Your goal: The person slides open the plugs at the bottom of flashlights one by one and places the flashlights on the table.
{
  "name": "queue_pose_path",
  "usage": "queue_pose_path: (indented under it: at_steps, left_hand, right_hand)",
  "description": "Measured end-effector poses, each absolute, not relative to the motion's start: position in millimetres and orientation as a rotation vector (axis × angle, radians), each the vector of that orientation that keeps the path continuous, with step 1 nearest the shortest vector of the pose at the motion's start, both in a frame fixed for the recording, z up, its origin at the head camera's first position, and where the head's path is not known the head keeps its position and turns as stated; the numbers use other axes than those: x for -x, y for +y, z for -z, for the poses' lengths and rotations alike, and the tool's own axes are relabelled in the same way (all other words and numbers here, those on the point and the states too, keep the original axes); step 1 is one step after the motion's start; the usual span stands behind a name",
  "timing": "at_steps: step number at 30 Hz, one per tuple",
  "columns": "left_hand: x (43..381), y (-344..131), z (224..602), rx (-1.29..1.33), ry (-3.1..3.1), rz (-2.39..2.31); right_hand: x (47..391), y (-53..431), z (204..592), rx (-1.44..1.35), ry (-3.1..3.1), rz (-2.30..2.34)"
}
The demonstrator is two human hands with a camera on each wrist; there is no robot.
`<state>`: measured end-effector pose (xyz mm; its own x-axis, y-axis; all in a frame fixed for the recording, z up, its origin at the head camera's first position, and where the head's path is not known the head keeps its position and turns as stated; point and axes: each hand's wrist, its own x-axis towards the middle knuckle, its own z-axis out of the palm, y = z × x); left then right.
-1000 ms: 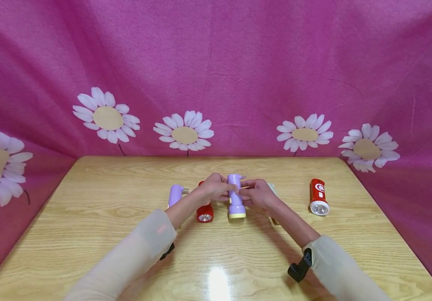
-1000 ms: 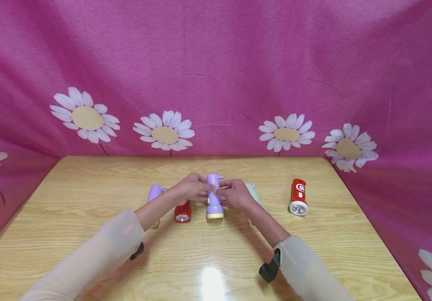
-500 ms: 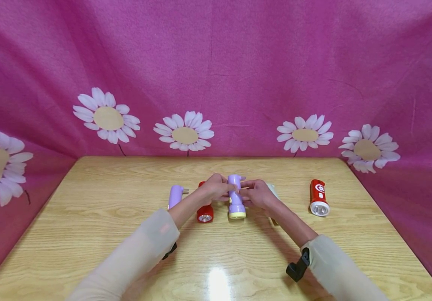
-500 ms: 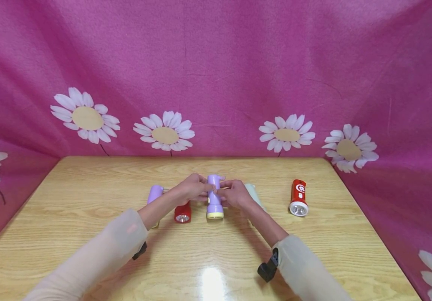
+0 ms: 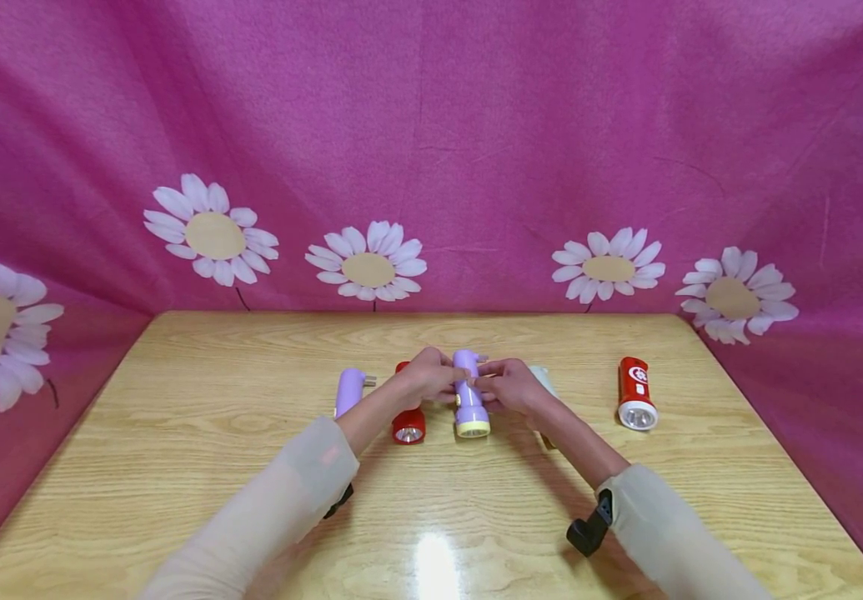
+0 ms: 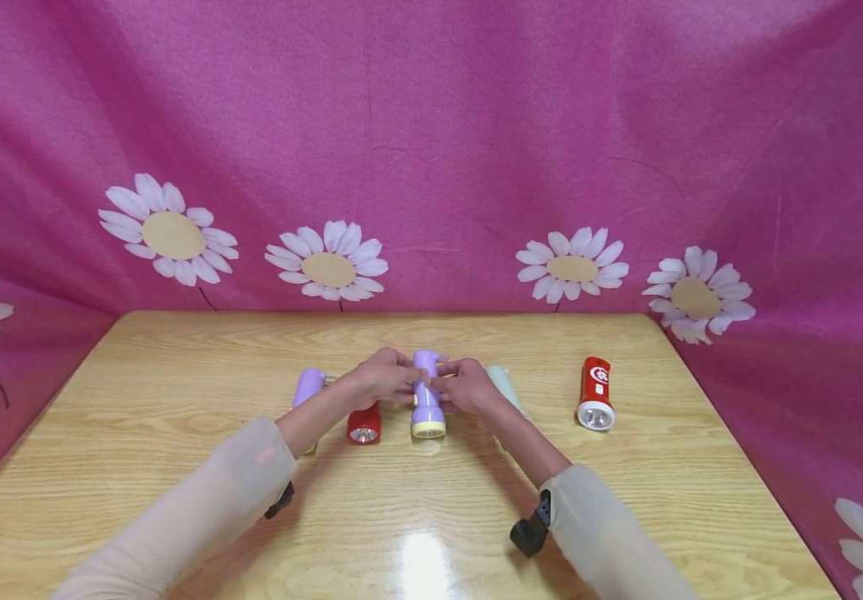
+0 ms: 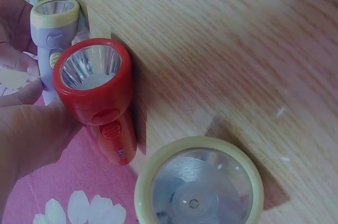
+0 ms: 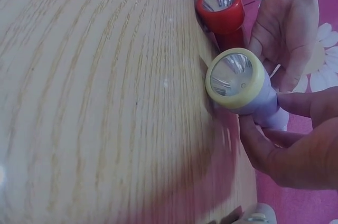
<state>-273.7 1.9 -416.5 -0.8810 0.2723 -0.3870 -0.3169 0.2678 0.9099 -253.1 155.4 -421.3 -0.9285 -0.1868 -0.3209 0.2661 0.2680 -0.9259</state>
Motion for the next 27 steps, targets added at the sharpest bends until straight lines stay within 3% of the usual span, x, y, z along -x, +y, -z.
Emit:
queue_pose_path:
  at_steps: [27]
  left_hand:
    - [273.1,3.8,417.4,0.12,2.058,-1.687]
  right_hand:
    - [255.4,153.0,423.4,-0.095,2.209,1.643]
